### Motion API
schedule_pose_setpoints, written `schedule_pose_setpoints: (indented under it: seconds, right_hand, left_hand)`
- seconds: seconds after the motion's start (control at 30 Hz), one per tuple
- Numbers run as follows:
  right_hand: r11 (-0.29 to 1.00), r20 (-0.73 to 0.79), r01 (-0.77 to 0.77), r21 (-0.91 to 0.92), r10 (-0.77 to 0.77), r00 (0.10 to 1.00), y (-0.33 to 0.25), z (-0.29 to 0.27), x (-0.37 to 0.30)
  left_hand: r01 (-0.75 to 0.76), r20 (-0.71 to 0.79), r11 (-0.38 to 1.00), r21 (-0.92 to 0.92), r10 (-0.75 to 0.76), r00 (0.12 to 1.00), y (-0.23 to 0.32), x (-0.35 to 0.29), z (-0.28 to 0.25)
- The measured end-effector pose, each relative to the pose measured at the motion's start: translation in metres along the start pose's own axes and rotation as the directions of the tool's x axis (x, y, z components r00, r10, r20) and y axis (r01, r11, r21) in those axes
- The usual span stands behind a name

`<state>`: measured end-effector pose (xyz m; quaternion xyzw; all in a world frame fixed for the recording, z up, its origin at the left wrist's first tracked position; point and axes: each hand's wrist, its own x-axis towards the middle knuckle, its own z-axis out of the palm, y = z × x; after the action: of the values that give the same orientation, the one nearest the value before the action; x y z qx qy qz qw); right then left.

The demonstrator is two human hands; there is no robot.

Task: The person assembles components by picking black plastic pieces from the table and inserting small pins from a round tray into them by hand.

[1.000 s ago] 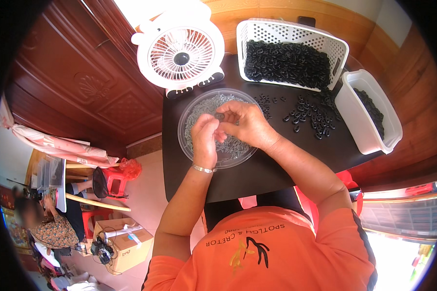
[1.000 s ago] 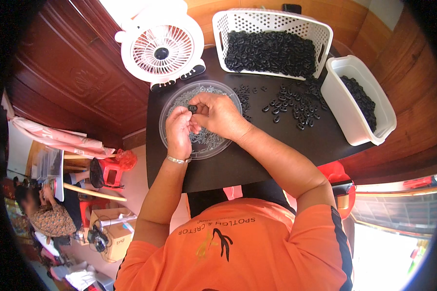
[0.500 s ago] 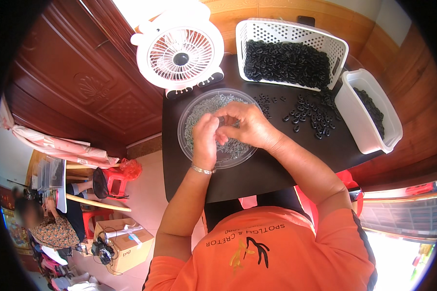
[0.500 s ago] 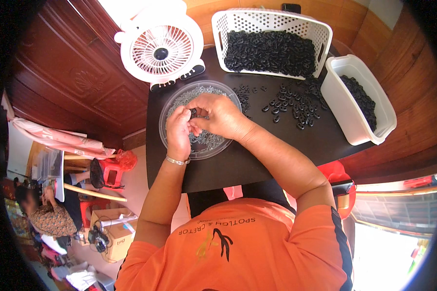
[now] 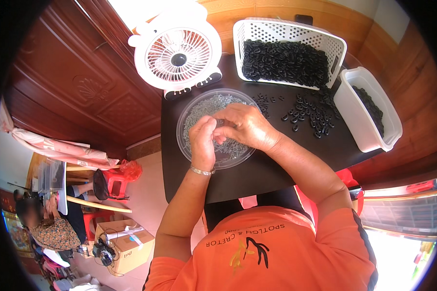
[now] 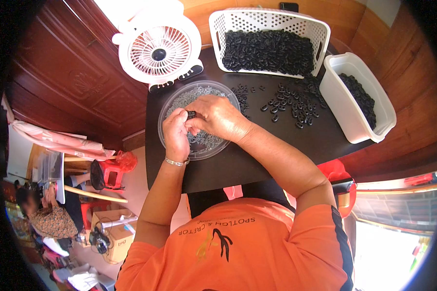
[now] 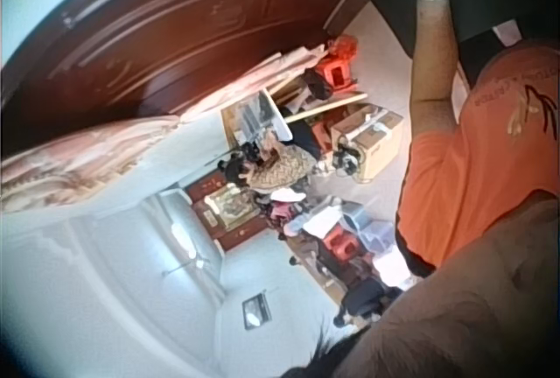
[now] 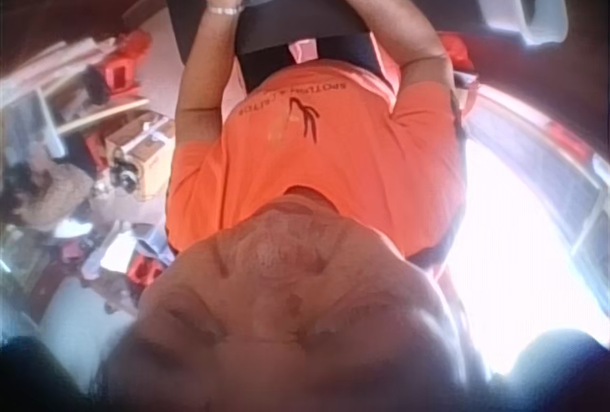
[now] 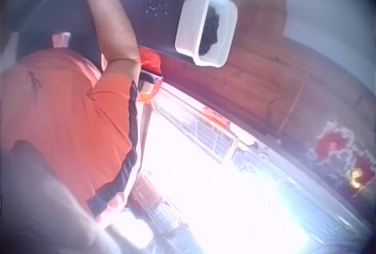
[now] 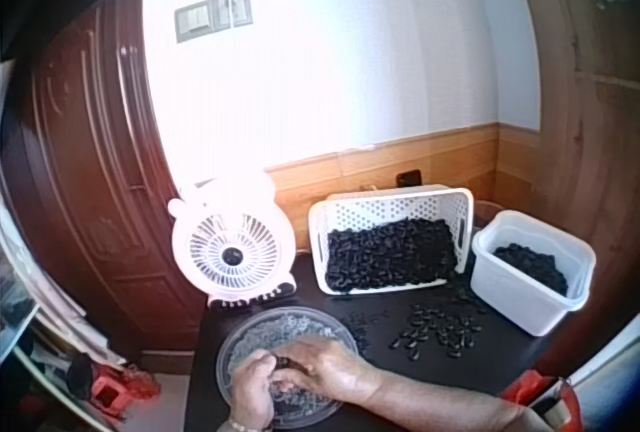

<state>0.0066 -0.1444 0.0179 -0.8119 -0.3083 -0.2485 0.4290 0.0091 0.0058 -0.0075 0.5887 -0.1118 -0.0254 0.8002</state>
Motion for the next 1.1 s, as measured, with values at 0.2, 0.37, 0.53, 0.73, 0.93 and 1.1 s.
schedule_pose_setpoints:
  seconds: [0.2,0.37,0.53,0.73,0.93,1.1]
  right_hand:
    - [0.999,0.04,-0.005,-0.048,0.007,0.999,-0.008,-0.003,0.001]
    - [0.994,-0.006,0.091,-0.063,-0.092,0.996,-0.003,0.0,0.001]
    - [0.993,-0.002,0.092,-0.069,-0.092,0.996,-0.007,0.001,0.0]
    - [0.985,-0.012,0.124,-0.123,-0.126,0.992,-0.009,0.004,-0.001]
    - [0.977,-0.031,0.124,-0.174,-0.131,0.991,-0.004,0.007,-0.004]
    - [0.994,0.04,0.055,-0.094,-0.052,0.998,0.008,0.002,0.0]
  left_hand:
    - [-0.007,0.008,0.999,-0.031,0.007,1.0,0.001,-0.001,0.0]
    - [-0.011,-0.013,1.0,-0.014,0.01,1.0,0.0,-0.003,0.002]
    - [-0.028,-0.02,1.0,0.013,0.028,0.999,0.002,-0.005,0.002]
    - [-0.05,-0.034,0.999,0.021,0.051,0.998,-0.003,-0.007,0.0]
    - [-0.056,-0.023,0.998,-0.018,0.056,0.998,-0.006,-0.005,0.003]
    - [-0.05,-0.011,0.995,0.081,0.051,0.999,-0.015,0.01,-0.002]
